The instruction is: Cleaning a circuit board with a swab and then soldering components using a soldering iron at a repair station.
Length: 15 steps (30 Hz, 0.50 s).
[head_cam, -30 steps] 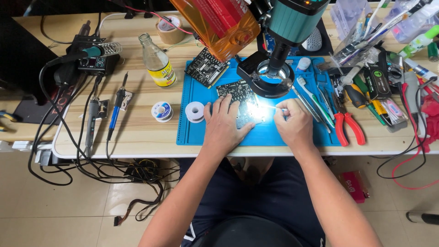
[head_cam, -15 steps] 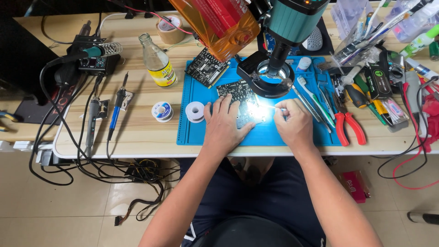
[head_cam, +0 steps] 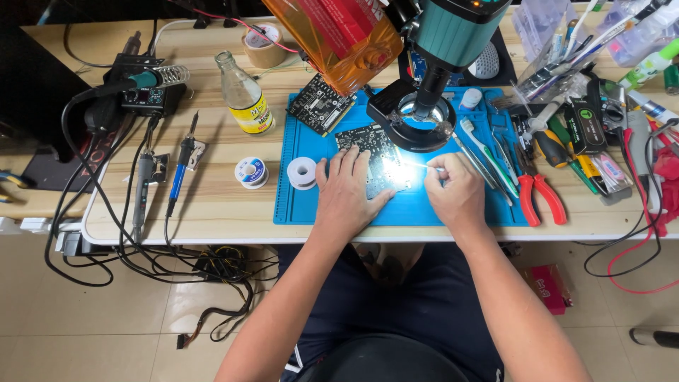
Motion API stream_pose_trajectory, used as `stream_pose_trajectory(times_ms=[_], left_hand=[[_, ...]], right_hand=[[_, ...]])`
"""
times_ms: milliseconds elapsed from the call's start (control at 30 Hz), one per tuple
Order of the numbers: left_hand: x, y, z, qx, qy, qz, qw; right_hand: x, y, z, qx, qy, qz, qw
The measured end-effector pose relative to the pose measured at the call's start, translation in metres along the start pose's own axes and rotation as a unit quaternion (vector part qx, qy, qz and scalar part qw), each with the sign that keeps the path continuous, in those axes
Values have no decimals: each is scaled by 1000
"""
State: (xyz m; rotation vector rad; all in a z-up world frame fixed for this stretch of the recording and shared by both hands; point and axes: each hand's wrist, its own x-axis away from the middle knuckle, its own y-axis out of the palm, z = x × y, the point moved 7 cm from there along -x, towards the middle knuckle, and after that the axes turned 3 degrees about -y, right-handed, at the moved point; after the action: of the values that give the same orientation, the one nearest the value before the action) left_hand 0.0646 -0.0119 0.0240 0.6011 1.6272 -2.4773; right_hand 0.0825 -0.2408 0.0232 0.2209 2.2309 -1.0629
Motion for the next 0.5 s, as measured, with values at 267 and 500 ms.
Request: stream_pose_trajectory(times_ms=[267,500], left_hand=[[0,-1,2,-6,5,-3,1000],[0,-7,5,10,10,-1,1000]], right_hand=[[0,0,-7,5,-10,-4,1000],[-2,-4,-12,-5,-2,-6,1000]])
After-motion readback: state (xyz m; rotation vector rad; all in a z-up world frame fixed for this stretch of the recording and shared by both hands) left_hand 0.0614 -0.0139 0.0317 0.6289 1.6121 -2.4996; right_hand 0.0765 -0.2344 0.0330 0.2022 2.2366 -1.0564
